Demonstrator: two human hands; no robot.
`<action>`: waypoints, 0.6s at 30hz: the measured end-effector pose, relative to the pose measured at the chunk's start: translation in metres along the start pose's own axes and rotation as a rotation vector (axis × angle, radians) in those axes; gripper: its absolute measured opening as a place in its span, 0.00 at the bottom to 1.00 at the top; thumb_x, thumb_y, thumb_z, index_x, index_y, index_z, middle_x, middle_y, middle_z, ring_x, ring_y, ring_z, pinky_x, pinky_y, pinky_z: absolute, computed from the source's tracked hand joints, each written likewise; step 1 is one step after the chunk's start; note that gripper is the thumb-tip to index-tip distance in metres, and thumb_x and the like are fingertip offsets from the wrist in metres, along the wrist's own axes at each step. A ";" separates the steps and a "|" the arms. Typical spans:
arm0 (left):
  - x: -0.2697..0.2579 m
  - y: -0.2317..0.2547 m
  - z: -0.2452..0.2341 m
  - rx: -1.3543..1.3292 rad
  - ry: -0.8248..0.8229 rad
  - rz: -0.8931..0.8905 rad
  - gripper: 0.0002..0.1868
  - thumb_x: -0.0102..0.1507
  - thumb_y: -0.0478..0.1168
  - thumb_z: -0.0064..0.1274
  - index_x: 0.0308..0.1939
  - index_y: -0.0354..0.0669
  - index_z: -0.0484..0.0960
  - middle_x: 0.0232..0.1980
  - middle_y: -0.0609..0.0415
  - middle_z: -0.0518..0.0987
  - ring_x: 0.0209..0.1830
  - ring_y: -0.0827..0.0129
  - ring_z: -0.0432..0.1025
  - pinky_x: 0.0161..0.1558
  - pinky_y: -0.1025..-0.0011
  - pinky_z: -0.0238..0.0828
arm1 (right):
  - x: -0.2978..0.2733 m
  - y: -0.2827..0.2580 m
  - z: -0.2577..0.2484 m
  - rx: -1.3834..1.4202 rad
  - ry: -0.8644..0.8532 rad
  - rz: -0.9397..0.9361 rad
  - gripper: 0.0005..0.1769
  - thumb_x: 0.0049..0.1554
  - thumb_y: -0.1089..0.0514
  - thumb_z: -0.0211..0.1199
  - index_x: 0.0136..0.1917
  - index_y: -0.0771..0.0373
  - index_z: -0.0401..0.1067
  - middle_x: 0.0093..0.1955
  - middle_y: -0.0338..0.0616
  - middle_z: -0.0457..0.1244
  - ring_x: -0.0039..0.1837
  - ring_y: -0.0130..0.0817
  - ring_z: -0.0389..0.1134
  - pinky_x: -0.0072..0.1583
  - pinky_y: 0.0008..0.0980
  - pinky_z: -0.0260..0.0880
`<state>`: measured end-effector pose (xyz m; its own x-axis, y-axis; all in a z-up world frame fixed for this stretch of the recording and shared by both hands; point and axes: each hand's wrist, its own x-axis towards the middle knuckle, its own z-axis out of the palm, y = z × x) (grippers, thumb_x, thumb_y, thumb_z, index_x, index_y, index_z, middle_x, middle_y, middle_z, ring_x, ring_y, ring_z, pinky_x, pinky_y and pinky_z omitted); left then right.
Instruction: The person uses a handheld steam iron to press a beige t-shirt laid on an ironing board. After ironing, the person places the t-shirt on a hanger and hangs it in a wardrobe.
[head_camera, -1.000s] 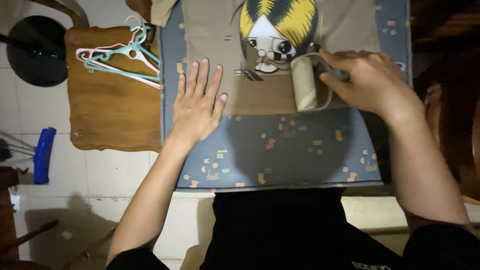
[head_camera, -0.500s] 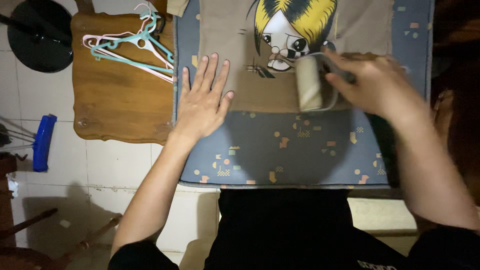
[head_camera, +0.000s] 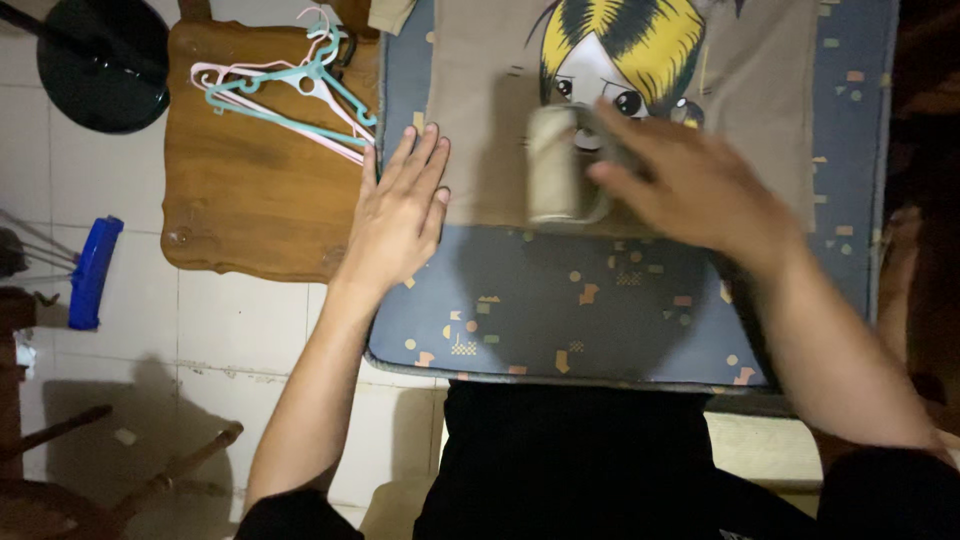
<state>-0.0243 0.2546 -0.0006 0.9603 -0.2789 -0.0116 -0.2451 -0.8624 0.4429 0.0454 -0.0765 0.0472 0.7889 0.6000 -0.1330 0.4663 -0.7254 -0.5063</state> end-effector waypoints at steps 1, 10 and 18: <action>-0.002 -0.001 -0.001 -0.012 0.015 -0.014 0.26 0.71 0.39 0.45 0.74 0.40 0.69 0.79 0.46 0.64 0.82 0.51 0.52 0.78 0.40 0.37 | 0.012 -0.009 0.012 0.024 -0.066 0.050 0.40 0.64 0.39 0.57 0.83 0.57 0.54 0.63 0.64 0.66 0.60 0.60 0.70 0.59 0.52 0.70; -0.018 -0.018 -0.003 -0.392 0.124 -0.103 0.22 0.67 0.29 0.47 0.67 0.38 0.78 0.75 0.46 0.70 0.83 0.48 0.52 0.79 0.55 0.49 | 0.061 -0.053 0.039 0.101 -0.009 -0.155 0.40 0.64 0.40 0.59 0.81 0.60 0.57 0.62 0.64 0.67 0.56 0.59 0.72 0.58 0.49 0.71; -0.023 -0.031 0.013 -0.508 0.161 -0.120 0.27 0.63 0.25 0.44 0.67 0.37 0.77 0.76 0.44 0.69 0.84 0.49 0.51 0.80 0.57 0.48 | 0.068 -0.069 0.020 -0.013 -0.134 0.038 0.40 0.59 0.37 0.62 0.79 0.52 0.61 0.46 0.57 0.71 0.47 0.57 0.73 0.50 0.51 0.71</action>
<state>-0.0403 0.2820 -0.0252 0.9956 -0.0886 0.0306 -0.0752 -0.5606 0.8247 0.0587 0.0214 0.0559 0.7464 0.6106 -0.2648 0.4427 -0.7526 -0.4876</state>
